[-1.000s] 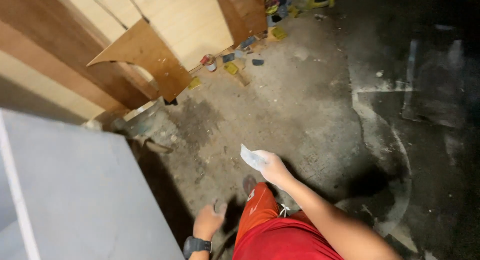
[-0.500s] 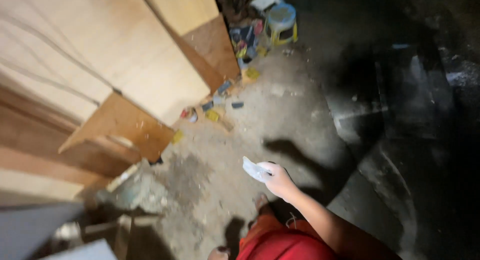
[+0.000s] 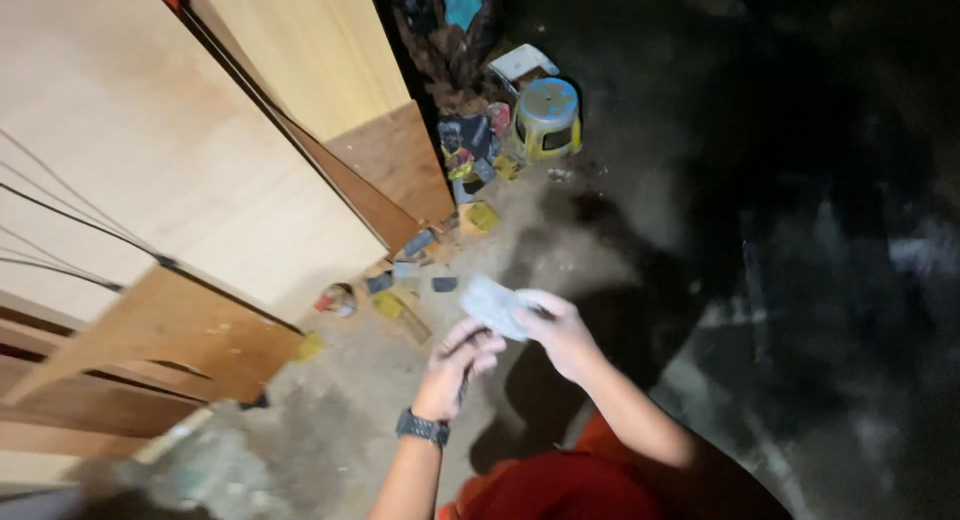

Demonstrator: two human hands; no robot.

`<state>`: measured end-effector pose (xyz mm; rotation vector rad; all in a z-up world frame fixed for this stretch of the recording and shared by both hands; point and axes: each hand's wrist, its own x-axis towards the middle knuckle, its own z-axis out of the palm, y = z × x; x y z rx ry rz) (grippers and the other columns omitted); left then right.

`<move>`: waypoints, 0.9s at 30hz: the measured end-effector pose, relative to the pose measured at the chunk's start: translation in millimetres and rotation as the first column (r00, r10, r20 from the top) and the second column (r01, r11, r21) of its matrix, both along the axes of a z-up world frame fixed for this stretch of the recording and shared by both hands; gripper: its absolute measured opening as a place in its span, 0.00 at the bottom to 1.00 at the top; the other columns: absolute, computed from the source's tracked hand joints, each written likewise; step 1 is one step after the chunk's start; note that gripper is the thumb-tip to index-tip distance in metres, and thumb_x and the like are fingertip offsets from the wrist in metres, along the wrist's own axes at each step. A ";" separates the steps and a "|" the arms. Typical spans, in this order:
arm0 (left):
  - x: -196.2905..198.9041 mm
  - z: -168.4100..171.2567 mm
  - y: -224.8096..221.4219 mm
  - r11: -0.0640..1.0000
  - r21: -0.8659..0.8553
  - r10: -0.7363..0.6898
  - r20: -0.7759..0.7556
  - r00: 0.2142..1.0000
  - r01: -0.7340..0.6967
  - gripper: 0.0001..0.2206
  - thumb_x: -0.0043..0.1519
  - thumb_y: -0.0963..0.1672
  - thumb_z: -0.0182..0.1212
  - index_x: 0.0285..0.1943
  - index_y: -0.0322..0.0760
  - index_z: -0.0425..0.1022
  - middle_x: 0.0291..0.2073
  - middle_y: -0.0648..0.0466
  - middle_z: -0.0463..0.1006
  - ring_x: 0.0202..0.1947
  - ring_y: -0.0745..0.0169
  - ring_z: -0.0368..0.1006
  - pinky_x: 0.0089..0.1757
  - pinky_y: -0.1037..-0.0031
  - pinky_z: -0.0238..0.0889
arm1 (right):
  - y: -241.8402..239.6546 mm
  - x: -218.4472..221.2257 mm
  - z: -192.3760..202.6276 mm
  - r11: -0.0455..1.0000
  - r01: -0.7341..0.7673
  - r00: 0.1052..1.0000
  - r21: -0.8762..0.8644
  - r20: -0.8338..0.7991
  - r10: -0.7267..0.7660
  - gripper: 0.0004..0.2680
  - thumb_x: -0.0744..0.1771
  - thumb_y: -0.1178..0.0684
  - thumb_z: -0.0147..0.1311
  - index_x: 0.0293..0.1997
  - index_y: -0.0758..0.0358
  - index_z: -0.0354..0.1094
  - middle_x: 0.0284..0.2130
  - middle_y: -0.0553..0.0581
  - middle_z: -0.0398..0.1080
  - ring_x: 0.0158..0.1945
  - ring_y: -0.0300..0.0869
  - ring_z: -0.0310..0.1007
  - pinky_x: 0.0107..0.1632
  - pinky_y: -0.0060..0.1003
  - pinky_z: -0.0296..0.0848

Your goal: Sanding the edges and corners of a grey cabinet using a piece of sandpaper to smooth the finish.

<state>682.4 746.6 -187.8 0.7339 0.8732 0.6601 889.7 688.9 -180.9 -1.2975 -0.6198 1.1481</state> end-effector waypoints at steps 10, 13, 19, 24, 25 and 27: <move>277.3 52.0 115.6 0.917 0.262 0.343 -0.130 0.930 -0.302 0.03 0.65 0.39 0.70 0.38 0.32 0.85 0.30 0.53 0.79 0.37 0.66 0.77 0.40 0.69 0.79 | 155.3 223.7 11.0 0.978 0.012 0.994 -0.208 -0.105 -0.034 0.18 0.69 0.54 0.66 0.65 0.71 0.70 0.46 0.67 0.71 0.48 0.49 0.77 0.56 0.53 0.83; 324.1 52.6 160.4 0.896 0.305 0.389 -0.195 0.900 -0.321 0.04 0.65 0.39 0.70 0.36 0.36 0.87 0.27 0.59 0.77 0.32 0.71 0.74 0.37 0.77 0.73 | 200.6 277.9 -12.5 0.981 -0.025 0.999 -0.192 0.027 0.030 0.18 0.69 0.53 0.68 0.64 0.74 0.71 0.45 0.64 0.73 0.45 0.42 0.78 0.50 0.46 0.86; 404.5 6.1 278.0 0.879 0.333 0.415 -0.179 0.892 -0.342 0.04 0.66 0.39 0.70 0.37 0.34 0.87 0.23 0.57 0.76 0.30 0.74 0.72 0.34 0.78 0.74 | 323.7 396.0 -81.9 0.989 -0.133 0.939 -0.059 0.314 0.145 0.14 0.68 0.54 0.70 0.55 0.75 0.78 0.44 0.73 0.78 0.47 0.57 0.84 0.46 0.57 0.86; 484.2 -30.6 375.0 0.856 0.428 0.422 -0.259 0.869 -0.289 0.05 0.68 0.41 0.69 0.38 0.34 0.87 0.25 0.54 0.79 0.33 0.68 0.72 0.38 0.73 0.72 | 423.3 480.6 -74.4 0.957 -0.184 0.782 -0.224 0.556 0.281 0.11 0.66 0.49 0.71 0.52 0.58 0.85 0.43 0.60 0.85 0.49 0.54 0.86 0.51 0.50 0.85; 501.0 -26.0 394.6 0.854 0.429 0.430 -0.262 0.864 -0.295 0.05 0.68 0.41 0.69 0.38 0.34 0.87 0.25 0.54 0.79 0.33 0.68 0.72 0.38 0.73 0.72 | 438.9 493.0 -69.4 0.955 -0.194 0.781 -0.224 0.553 0.289 0.11 0.66 0.49 0.71 0.52 0.58 0.85 0.43 0.60 0.85 0.49 0.54 0.86 0.51 0.50 0.85; 529.2 -20.1 427.1 0.847 0.495 0.417 -0.392 0.820 -0.194 0.04 0.65 0.42 0.71 0.39 0.37 0.88 0.26 0.44 0.85 0.30 0.61 0.79 0.40 0.63 0.75 | 463.1 512.5 -63.4 0.952 -0.196 0.856 -0.235 0.433 0.284 0.07 0.67 0.54 0.70 0.48 0.59 0.86 0.36 0.56 0.86 0.43 0.39 0.83 0.49 0.45 0.84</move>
